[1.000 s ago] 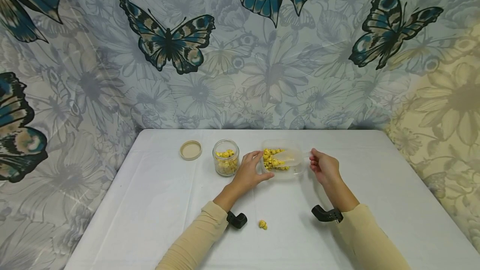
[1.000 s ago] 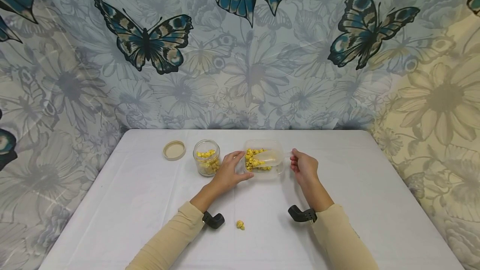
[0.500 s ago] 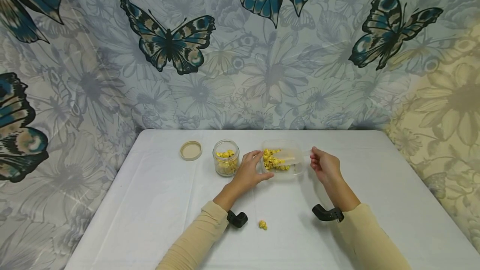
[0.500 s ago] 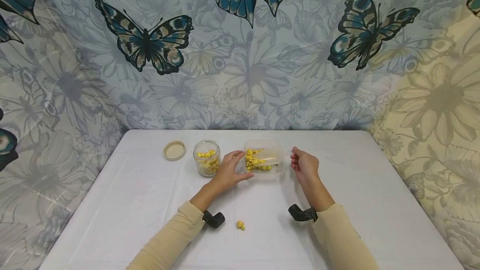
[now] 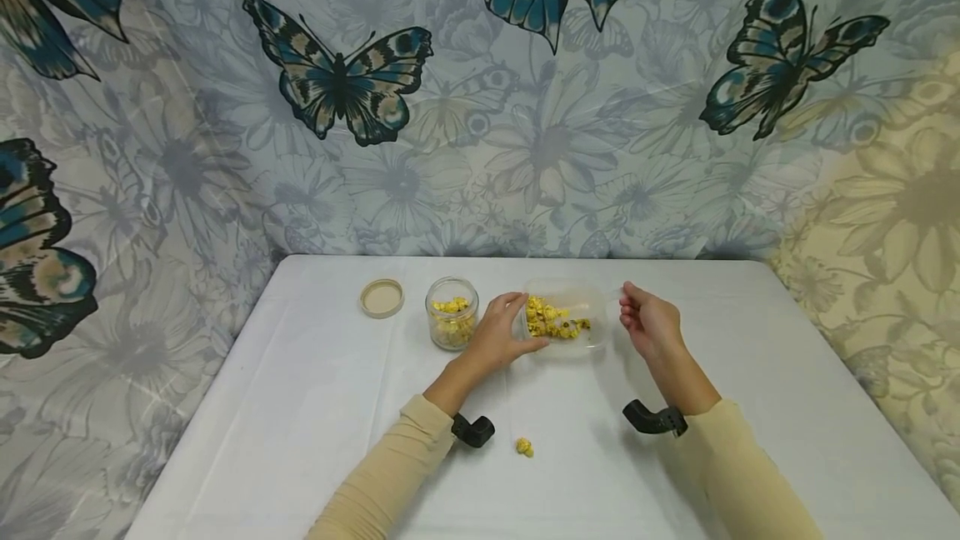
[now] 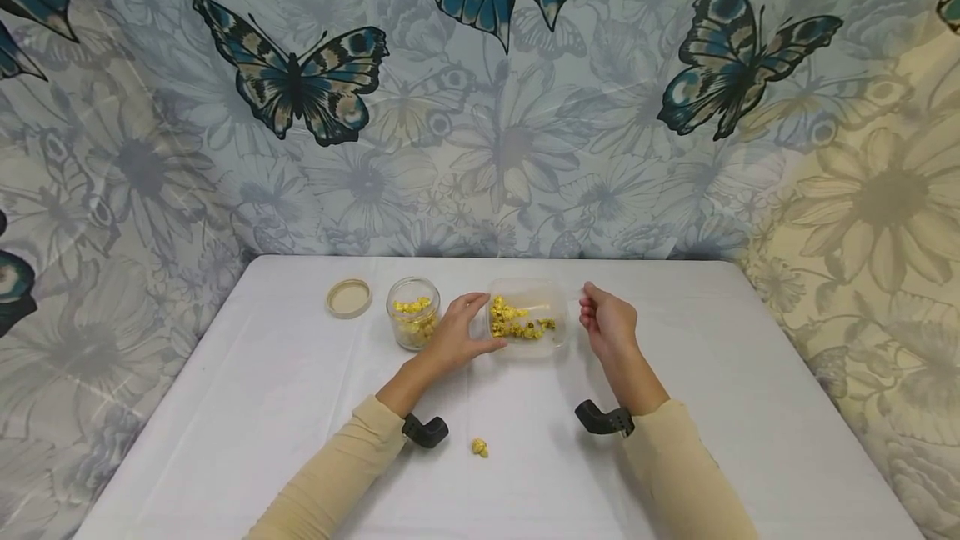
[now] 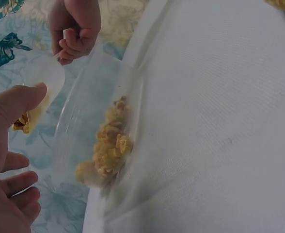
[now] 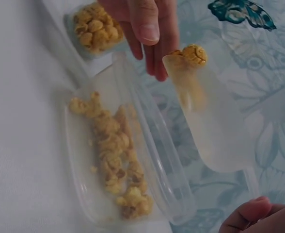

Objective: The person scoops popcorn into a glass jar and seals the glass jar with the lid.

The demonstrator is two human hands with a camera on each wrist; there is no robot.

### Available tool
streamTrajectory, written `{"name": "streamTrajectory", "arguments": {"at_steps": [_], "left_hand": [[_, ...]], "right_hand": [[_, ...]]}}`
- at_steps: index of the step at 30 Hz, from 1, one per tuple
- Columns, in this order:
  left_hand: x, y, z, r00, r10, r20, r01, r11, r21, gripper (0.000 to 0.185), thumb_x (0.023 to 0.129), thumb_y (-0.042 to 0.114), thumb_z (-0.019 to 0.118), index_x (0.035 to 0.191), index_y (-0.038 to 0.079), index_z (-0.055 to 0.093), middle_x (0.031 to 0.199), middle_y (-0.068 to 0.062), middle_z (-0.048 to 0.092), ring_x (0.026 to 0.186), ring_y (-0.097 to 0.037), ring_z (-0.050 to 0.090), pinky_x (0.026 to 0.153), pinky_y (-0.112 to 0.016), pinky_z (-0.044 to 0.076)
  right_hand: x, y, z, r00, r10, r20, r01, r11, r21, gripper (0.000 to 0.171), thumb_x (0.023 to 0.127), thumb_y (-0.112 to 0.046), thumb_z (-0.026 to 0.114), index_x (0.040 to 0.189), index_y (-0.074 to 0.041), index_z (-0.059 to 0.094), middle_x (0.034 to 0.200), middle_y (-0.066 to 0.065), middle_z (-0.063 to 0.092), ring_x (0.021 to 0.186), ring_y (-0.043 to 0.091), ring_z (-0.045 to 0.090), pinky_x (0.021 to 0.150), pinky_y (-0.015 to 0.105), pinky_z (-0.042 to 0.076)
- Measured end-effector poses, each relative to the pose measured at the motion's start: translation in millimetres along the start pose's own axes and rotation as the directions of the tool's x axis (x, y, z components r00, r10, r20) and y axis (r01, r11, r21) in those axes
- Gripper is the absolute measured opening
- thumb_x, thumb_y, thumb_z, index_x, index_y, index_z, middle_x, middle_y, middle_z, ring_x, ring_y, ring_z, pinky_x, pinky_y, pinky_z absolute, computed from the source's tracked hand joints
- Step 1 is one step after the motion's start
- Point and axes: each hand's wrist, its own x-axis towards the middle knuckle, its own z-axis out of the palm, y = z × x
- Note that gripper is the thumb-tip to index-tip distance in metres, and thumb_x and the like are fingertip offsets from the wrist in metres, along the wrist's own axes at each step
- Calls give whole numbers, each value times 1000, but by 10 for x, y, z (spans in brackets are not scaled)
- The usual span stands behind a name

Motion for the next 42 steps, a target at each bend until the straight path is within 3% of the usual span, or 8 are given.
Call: {"name": "streamTrajectory", "arguments": {"at_steps": [14,21,29,36,42], "left_hand": [[-6,133,-154,999,12,-44,-11,1000,6,87,82,44,76,150,6,37,152,-11,36,144,-31,31,113,-49,37],[2,179,-313,997,6,-80,-9,999,-36,84,81,41,78,148,7,41,153,-12,36,143,-33,32,112,-52,38],[-11,157,-528,993,-2,-120,-6,998,-68,86,80,39,79,148,7,39,154,-13,34,144,-34,29,113,-55,35],[-56,90,-658,989,-47,-138,38,997,-67,88,80,45,78,150,11,37,157,-10,30,146,-32,27,114,-55,33],[-65,30,-765,984,-35,-172,26,998,-54,89,78,41,80,149,7,38,156,-12,32,145,-35,28,112,-58,34]], "right_hand": [[11,-81,129,999,-24,34,23,999,47,25,97,-11,58,74,-8,66,58,1,59,49,8,50,43,18,42],[4,-116,254,998,-41,50,38,998,51,22,97,-13,58,76,-9,66,60,1,59,50,9,50,45,17,43],[13,-151,428,994,-70,79,65,996,65,20,97,-10,58,79,-7,67,62,2,59,53,10,50,46,17,43],[21,-91,597,993,-62,96,57,997,53,13,97,-10,57,87,-9,64,62,2,59,54,9,51,47,16,44],[34,-51,714,992,-69,101,65,997,42,9,98,-11,56,93,-7,62,63,1,60,56,9,53,50,16,46]]}}
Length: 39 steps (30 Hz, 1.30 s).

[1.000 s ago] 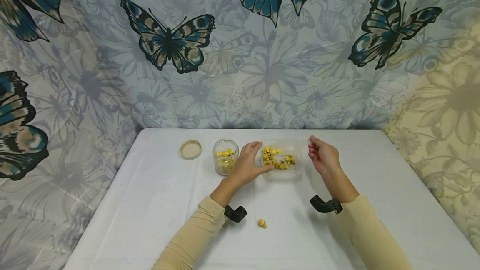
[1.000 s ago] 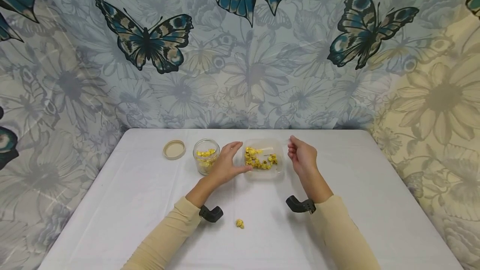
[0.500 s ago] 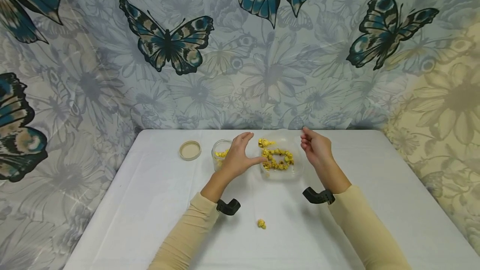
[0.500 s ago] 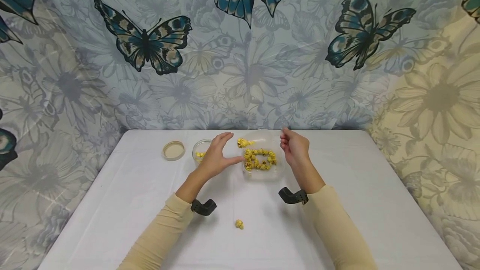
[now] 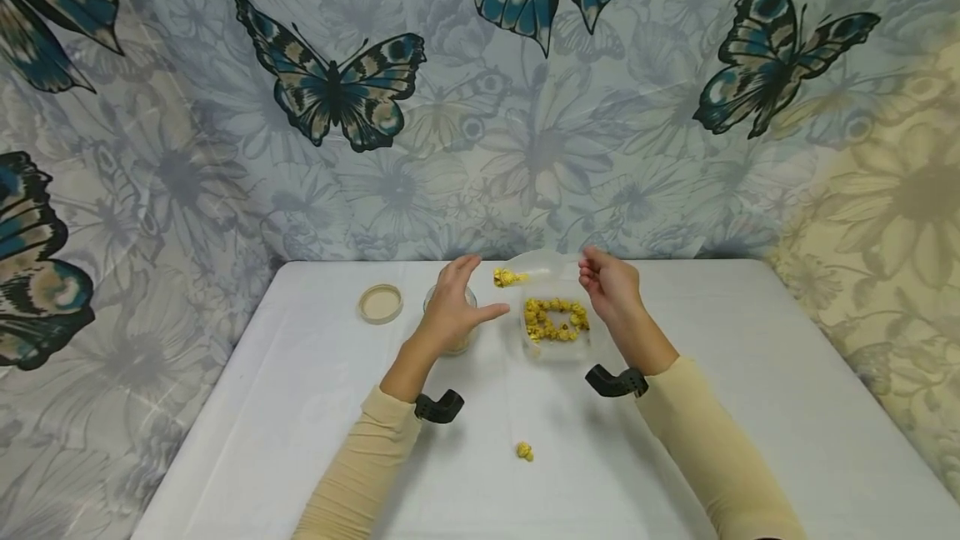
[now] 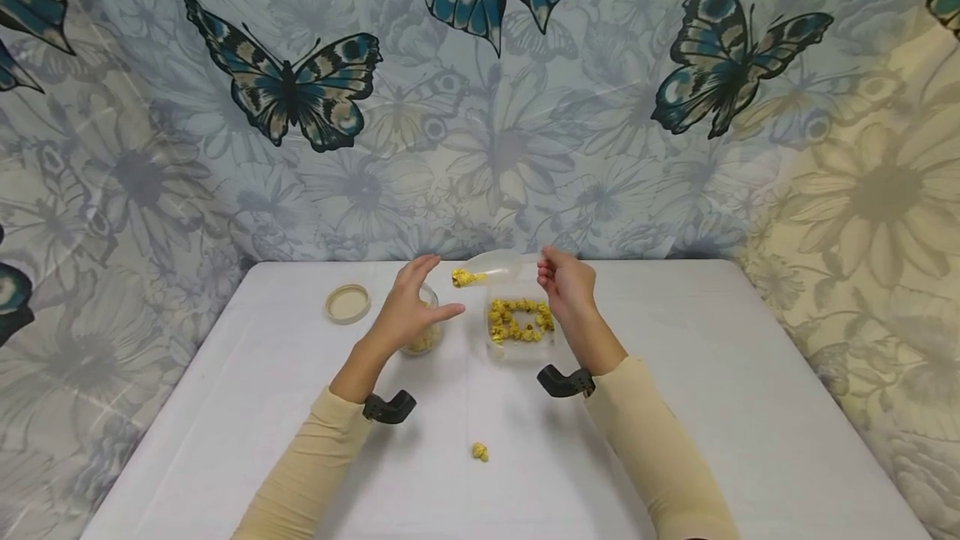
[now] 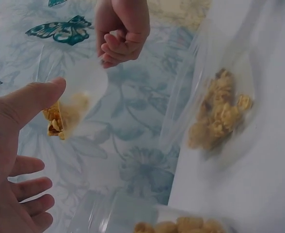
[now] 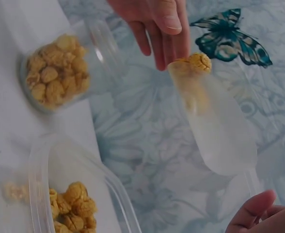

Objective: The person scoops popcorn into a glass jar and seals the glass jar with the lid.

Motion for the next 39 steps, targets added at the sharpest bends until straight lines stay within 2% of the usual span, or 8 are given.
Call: {"name": "streamTrajectory", "arguments": {"at_steps": [7,15,19,23,31,39], "left_hand": [[10,-74,-106,999,-52,-10,52,999,-6,90,78,41,81,150,10,37,157,-9,30,146,-32,26,114,-56,33],[-23,-169,-220,997,-78,-23,78,997,4,91,77,43,80,150,11,36,158,-10,28,147,-32,23,115,-57,30],[-49,-219,-263,996,-87,-24,86,996,-6,92,77,43,80,151,11,35,158,-9,27,148,-33,22,116,-58,29],[-73,-278,-275,995,-102,-21,101,995,-19,93,77,42,81,151,12,34,159,-9,26,148,-33,22,116,-59,28],[-119,-404,-269,994,-107,-21,107,994,-12,95,76,41,82,151,8,34,158,-12,29,147,-35,24,116,-58,29],[-172,-549,-251,987,-158,4,158,986,-52,102,73,45,83,152,8,30,157,-15,29,145,-38,28,115,-58,30]], "right_hand": [[21,51,64,1000,6,21,-6,1000,2,6,99,-11,55,99,-9,61,64,1,60,56,8,54,51,15,48],[19,93,116,999,-1,47,1,1000,-14,9,98,-11,56,93,-6,63,63,1,62,56,8,56,53,14,49],[26,125,138,999,19,33,-18,999,-38,7,98,-11,57,100,-7,61,64,1,62,57,8,57,53,14,50],[36,180,163,1000,27,13,-26,997,-66,13,98,-11,58,107,-2,59,64,1,61,57,8,57,53,13,50],[30,261,177,999,35,22,-33,995,-98,7,97,-12,59,95,-7,62,67,1,62,59,8,58,55,14,51],[20,318,204,999,24,34,-19,990,-139,7,97,-12,60,95,-6,62,67,0,63,58,7,58,54,13,51]]}}
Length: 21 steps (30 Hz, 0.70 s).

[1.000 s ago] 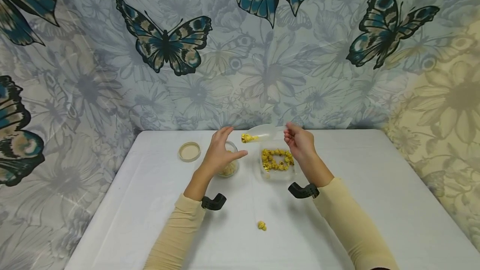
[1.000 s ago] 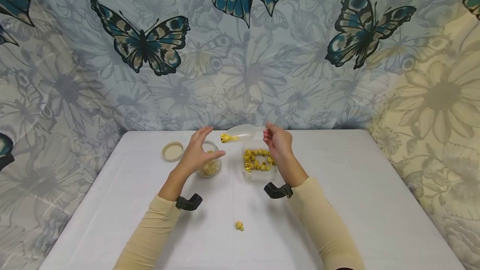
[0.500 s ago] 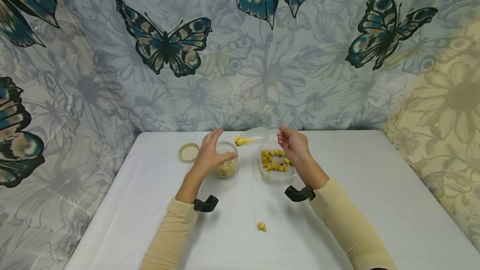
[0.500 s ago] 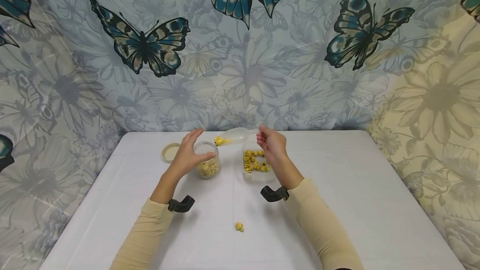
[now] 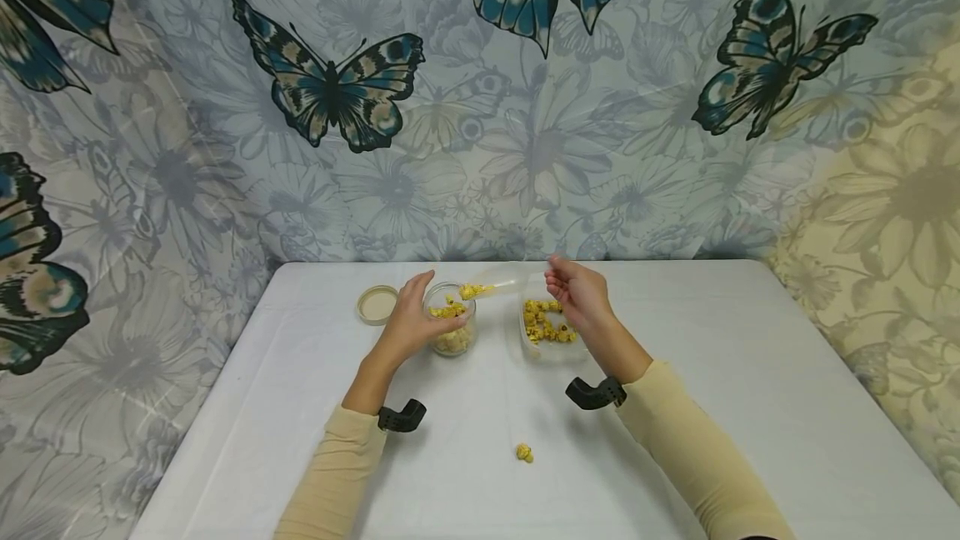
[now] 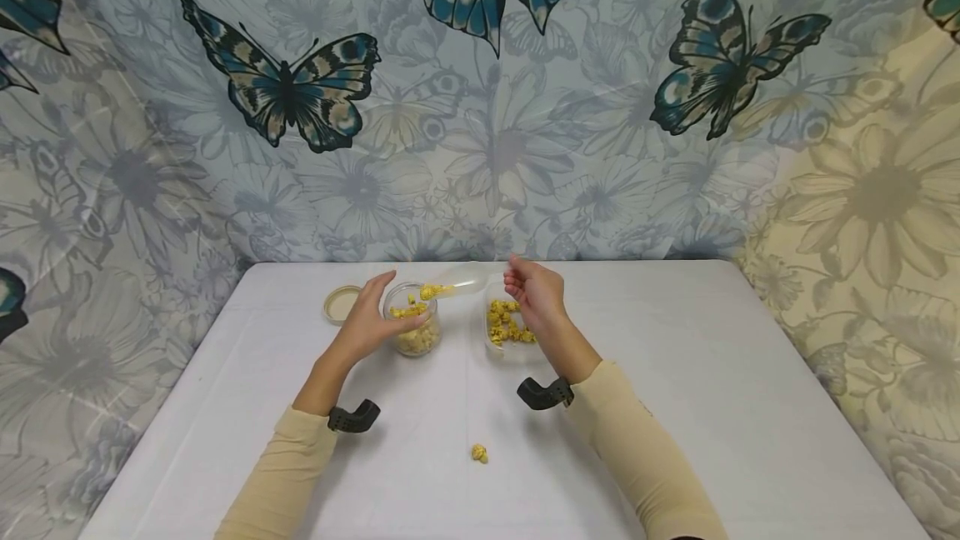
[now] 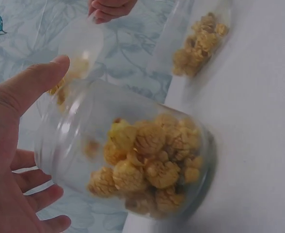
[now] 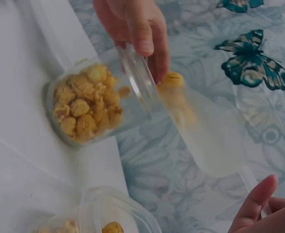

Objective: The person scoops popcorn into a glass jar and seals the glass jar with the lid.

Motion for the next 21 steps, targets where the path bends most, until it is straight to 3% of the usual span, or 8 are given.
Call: {"name": "streamTrajectory", "arguments": {"at_steps": [6,11,15,21], "left_hand": [[-10,-126,47,999,-42,8,42,999,0,102,73,44,83,151,6,31,154,-19,33,143,-38,33,114,-58,32],[-2,-202,87,997,-76,19,76,997,-17,100,73,44,83,150,5,33,150,-20,38,140,-37,38,113,-57,33],[-3,-241,103,996,-83,21,84,996,-35,98,73,45,83,149,7,35,147,-17,42,138,-35,41,113,-56,34],[-1,-277,123,997,-75,13,76,996,-56,94,72,44,84,147,9,39,142,-14,47,135,-33,44,113,-54,35]], "right_hand": [[-25,8,7,1000,-16,14,16,1000,-10,9,97,-13,60,91,-7,64,67,0,63,58,6,58,54,13,51],[-38,9,29,999,-43,31,44,999,-18,12,97,-14,60,101,-3,60,67,-1,63,57,6,58,53,13,51],[-63,3,70,993,-108,51,109,994,-25,18,97,-13,60,106,2,58,65,-1,63,55,5,59,52,13,51],[-136,-12,152,972,-223,69,228,971,-78,12,96,-12,62,98,0,62,65,-2,64,54,6,60,53,15,52]]}}
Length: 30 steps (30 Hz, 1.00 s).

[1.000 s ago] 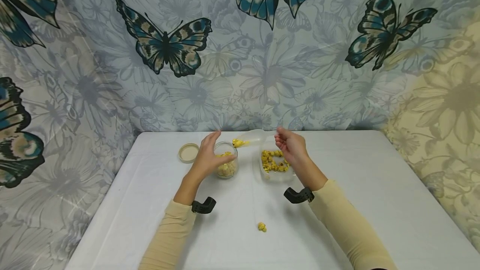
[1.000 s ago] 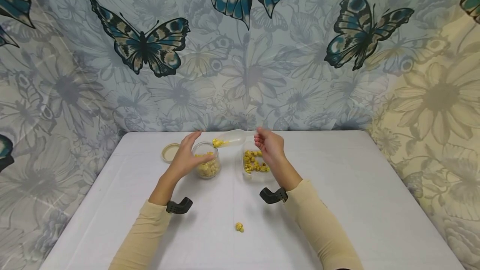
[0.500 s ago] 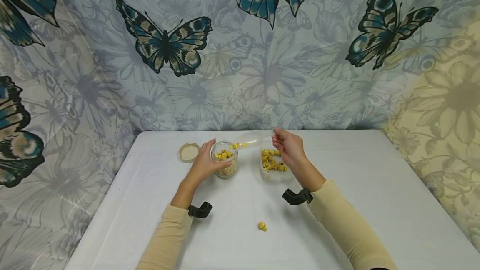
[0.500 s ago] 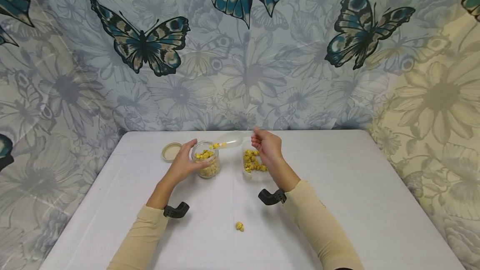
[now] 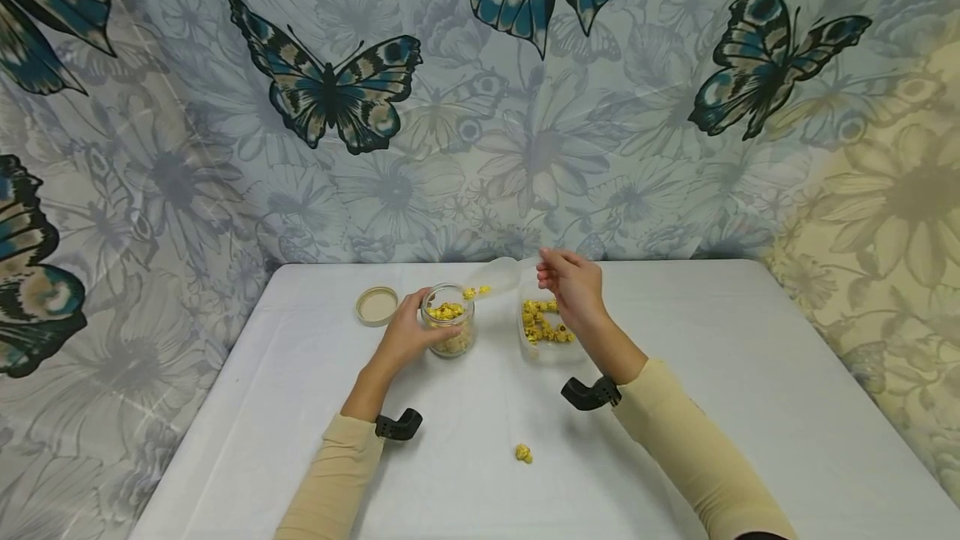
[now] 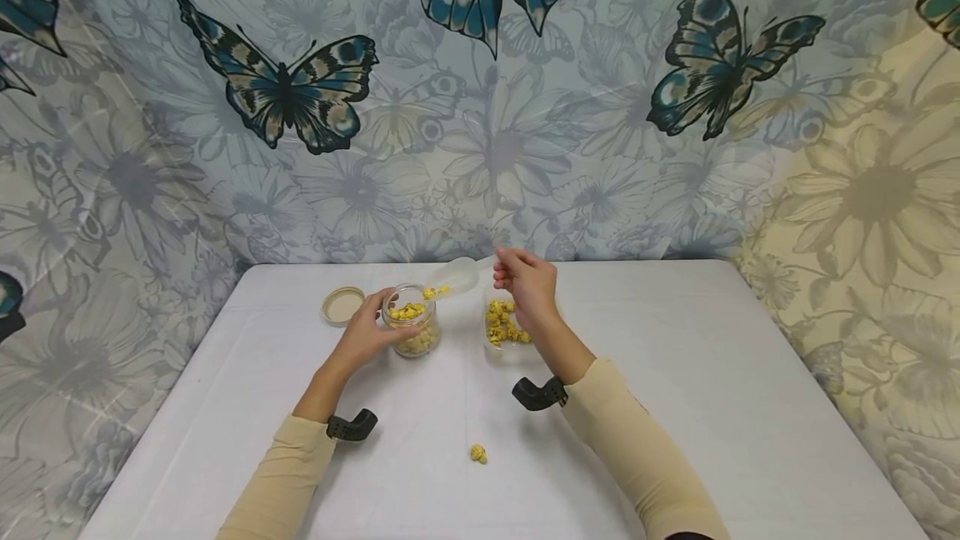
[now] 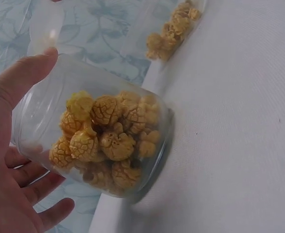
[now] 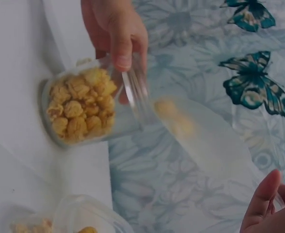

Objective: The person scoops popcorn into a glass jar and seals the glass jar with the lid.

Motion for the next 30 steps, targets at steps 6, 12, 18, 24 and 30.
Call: {"name": "streamTrajectory", "arguments": {"at_steps": [6,12,18,24,30], "left_hand": [[-14,9,21,1000,6,-15,-6,1000,8,90,74,41,83,146,8,40,141,-15,49,133,-33,46,111,-53,37],[-16,1,27,1000,16,-12,-16,1000,-9,87,75,40,83,145,9,41,140,-13,49,130,-31,49,108,-49,43],[-4,-9,36,999,39,-14,-39,999,-23,87,76,39,83,145,9,41,138,-13,49,129,-29,49,107,-47,45],[-17,-8,37,999,31,-8,-32,999,-34,87,76,39,82,146,8,40,140,-14,47,131,-29,47,107,-47,44],[-8,-31,39,999,41,-10,-42,998,-45,87,77,38,82,146,7,39,140,-14,47,132,-29,46,108,-47,43]], "right_hand": [[-21,-35,84,997,-82,11,82,995,-58,12,93,-14,66,95,-2,65,65,-1,64,54,8,60,52,18,53],[-12,-51,112,996,-94,4,94,994,-61,11,91,-14,69,89,-4,66,65,-1,64,53,9,59,50,19,53],[28,-45,57,997,-76,-7,76,995,-65,10,92,-14,68,89,-5,67,63,-1,63,51,9,58,49,18,52],[46,-34,2,999,-45,-2,45,998,-43,8,92,-13,68,86,-8,69,62,-1,64,50,9,58,48,19,52],[35,-45,-4,1000,-20,-5,20,997,-71,11,93,-17,67,92,-6,67,64,-2,64,51,8,58,50,18,52]]}}
